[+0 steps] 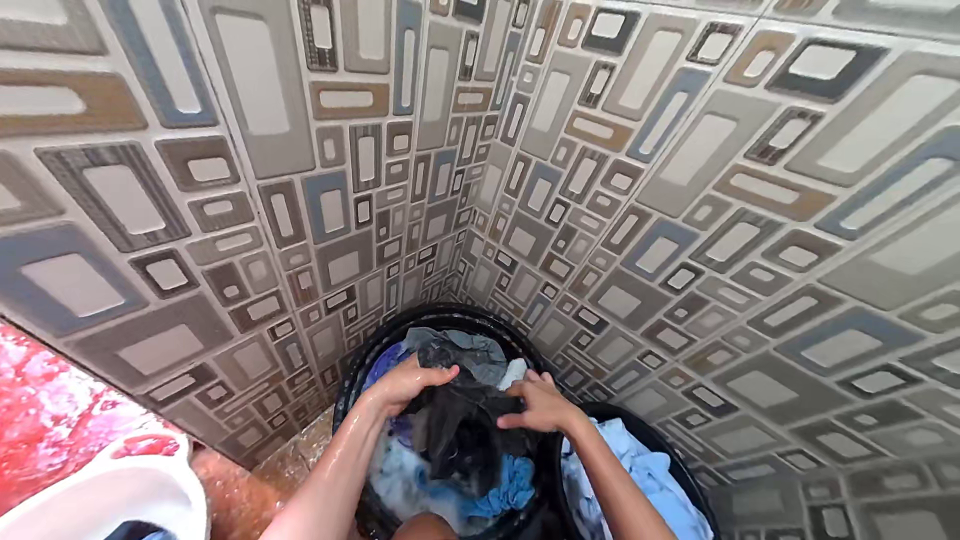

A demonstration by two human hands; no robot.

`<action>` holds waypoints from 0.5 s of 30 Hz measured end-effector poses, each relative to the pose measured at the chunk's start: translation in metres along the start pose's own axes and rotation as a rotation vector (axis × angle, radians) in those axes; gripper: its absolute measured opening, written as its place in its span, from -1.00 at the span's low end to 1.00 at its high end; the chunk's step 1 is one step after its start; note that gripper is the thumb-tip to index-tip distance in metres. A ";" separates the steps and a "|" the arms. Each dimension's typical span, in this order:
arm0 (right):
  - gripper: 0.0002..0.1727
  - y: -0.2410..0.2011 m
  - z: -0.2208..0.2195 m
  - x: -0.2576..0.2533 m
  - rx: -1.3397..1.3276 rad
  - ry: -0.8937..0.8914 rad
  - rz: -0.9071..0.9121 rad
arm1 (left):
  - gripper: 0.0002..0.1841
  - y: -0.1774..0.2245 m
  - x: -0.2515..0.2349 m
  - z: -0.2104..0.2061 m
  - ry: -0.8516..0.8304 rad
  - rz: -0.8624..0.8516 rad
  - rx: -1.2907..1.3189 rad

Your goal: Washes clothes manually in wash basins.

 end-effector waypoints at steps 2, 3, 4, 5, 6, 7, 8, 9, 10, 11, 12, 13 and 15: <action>-0.51 0.008 0.012 0.004 -0.066 0.240 0.113 | -0.78 0.004 0.004 0.005 -0.005 -0.076 0.149; -0.59 0.011 0.019 0.010 -0.276 0.423 0.241 | -0.79 0.004 0.003 0.011 0.011 -0.114 0.255; -0.62 0.011 0.024 0.016 -0.557 0.561 0.369 | -0.67 0.003 0.000 0.015 0.063 -0.145 0.356; -0.61 0.003 0.026 0.019 -0.852 0.636 0.482 | -0.54 0.000 -0.005 0.018 0.164 -0.159 0.431; -0.54 -0.017 0.025 0.021 -1.142 0.655 0.607 | -0.48 -0.008 -0.011 0.018 0.284 -0.136 0.446; -0.56 -0.047 0.022 0.023 -1.352 0.656 0.688 | -0.43 -0.018 -0.015 0.012 0.352 -0.074 0.416; -0.64 -0.080 0.019 0.022 -1.467 0.677 0.721 | -0.43 -0.027 -0.015 0.000 0.426 0.016 0.387; -0.75 -0.110 0.013 0.019 -1.509 0.729 0.717 | -0.51 -0.037 -0.016 -0.013 0.520 0.085 0.380; -0.77 -0.136 0.005 0.015 -1.498 0.813 0.655 | -0.60 -0.041 -0.013 -0.022 0.599 0.121 0.402; -0.64 -0.154 -0.002 0.010 -1.436 0.910 0.574 | -0.64 -0.036 -0.008 -0.024 0.647 0.150 0.395; -0.61 -0.159 -0.005 0.005 -1.338 0.993 0.490 | -0.65 -0.035 -0.004 -0.023 0.687 0.179 0.358; -0.68 -0.154 -0.005 -0.003 -1.241 1.044 0.399 | -0.68 -0.039 -0.004 -0.020 0.712 0.195 0.259; -0.76 -0.129 0.007 -0.023 -1.130 1.059 0.209 | -0.57 -0.046 -0.007 -0.018 0.646 0.231 0.077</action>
Point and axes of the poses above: each hand's wrist, its own x-axis away from the middle knuckle, its own z-axis out of the back of the hand, y = z × x, the point moved 6 cm from there along -x, towards the middle knuckle, and after that the axes turned 12 degrees about -z, right-handed, at the moved point
